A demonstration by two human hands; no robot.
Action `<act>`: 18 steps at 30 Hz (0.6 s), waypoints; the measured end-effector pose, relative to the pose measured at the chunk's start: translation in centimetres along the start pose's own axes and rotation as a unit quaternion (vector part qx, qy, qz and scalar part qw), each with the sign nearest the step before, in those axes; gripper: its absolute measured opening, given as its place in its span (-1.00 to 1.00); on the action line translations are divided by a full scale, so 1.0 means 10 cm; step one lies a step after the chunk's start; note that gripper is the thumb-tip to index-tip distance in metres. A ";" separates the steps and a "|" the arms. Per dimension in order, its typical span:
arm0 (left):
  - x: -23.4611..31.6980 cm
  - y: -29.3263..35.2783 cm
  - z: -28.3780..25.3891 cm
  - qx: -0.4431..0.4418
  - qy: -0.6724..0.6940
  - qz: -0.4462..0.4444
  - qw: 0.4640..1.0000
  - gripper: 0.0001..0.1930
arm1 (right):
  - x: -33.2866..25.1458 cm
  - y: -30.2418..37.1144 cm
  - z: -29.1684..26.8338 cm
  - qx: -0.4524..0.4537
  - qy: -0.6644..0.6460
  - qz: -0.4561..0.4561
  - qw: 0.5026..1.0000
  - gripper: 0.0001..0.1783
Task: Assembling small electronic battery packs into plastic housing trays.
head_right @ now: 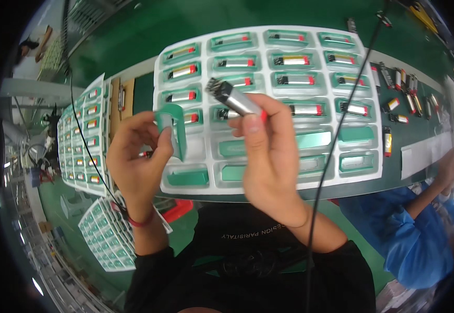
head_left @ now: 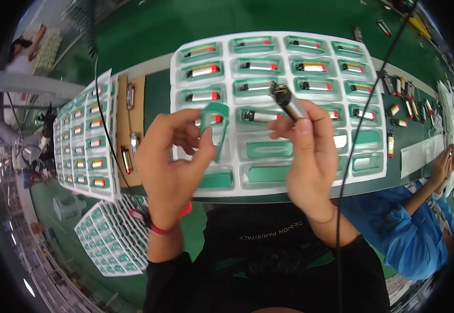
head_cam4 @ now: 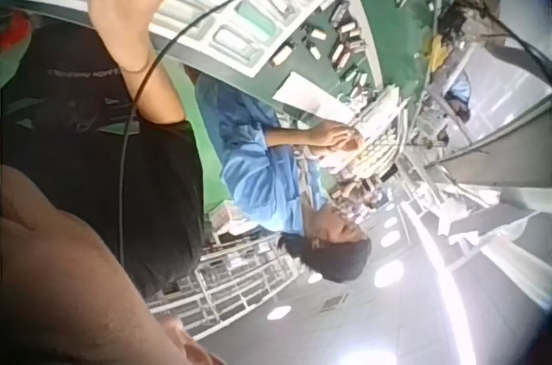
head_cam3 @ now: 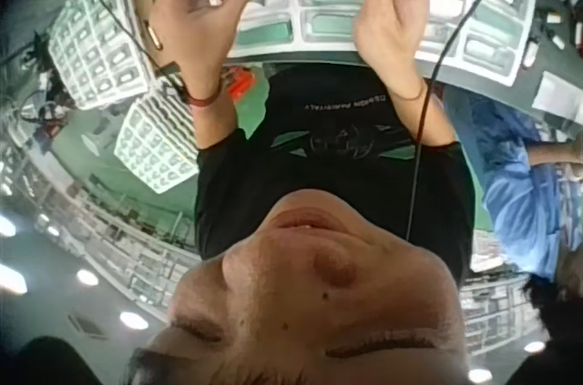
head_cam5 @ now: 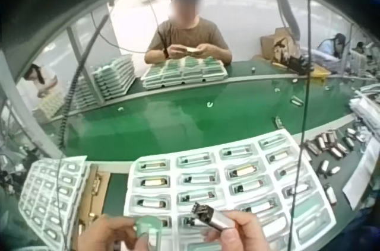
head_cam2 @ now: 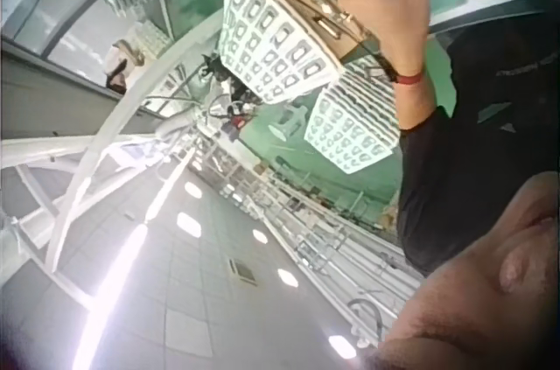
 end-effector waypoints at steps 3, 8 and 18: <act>0.28 0.05 0.24 0.064 0.161 -0.023 0.985 -0.54 | -0.05 0.06 0.18 -0.024 -0.073 -0.033 0.997 -0.64; 0.31 0.12 0.50 0.046 0.352 -0.050 0.934 -0.42 | -0.12 -0.02 0.21 -0.030 -0.061 -0.048 0.997 -0.66; -0.01 0.16 0.30 -0.120 0.401 -0.018 0.908 -0.42 | -0.26 -0.08 0.12 -0.114 0.014 -0.059 0.992 -0.70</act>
Point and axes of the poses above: each hand's wrist, its own y-axis away from the middle knuckle, its own z-axis out of the palm, x = y × z, the point moved 4 cm from there along -y, towards the middle knuckle, and after that the axes turned 4 degrees about x, right-handed, at the moved point
